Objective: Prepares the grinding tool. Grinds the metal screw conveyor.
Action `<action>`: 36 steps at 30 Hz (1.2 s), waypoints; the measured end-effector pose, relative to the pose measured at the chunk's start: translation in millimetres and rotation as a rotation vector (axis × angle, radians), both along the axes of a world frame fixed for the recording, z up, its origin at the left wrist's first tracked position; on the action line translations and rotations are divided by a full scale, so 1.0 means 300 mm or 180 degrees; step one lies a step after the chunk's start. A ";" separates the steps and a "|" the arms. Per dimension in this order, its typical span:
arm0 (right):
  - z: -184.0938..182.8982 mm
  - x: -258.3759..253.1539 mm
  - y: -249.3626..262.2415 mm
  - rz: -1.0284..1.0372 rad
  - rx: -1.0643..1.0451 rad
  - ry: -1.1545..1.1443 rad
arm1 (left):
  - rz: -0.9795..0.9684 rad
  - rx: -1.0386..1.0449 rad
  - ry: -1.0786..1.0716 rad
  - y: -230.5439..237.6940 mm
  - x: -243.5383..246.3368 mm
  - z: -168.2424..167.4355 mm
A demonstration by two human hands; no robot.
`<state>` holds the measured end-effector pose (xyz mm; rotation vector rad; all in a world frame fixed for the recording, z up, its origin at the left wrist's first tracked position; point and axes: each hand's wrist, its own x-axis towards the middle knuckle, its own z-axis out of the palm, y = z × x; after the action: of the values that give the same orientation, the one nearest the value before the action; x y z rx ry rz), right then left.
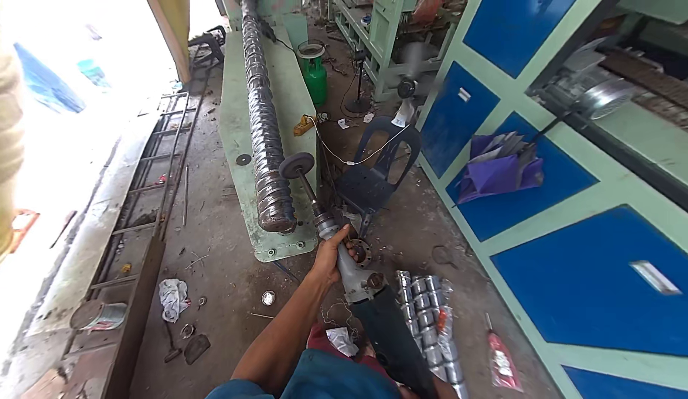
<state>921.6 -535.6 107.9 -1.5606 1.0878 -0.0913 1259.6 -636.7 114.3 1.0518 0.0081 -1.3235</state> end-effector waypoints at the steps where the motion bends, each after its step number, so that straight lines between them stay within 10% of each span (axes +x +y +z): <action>1: 0.003 0.013 0.007 -0.0003 -0.0019 -0.0014 | -0.0009 0.0006 -0.0006 0.000 0.011 0.002; 36: 0.026 0.193 -0.010 -0.0039 -0.0116 0.0128 | 0.0165 0.0159 0.0142 -0.023 0.190 -0.044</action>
<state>979.6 -538.6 115.8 -1.5945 1.1330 -0.0891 1316.5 -643.6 101.2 1.0573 0.1017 -1.3054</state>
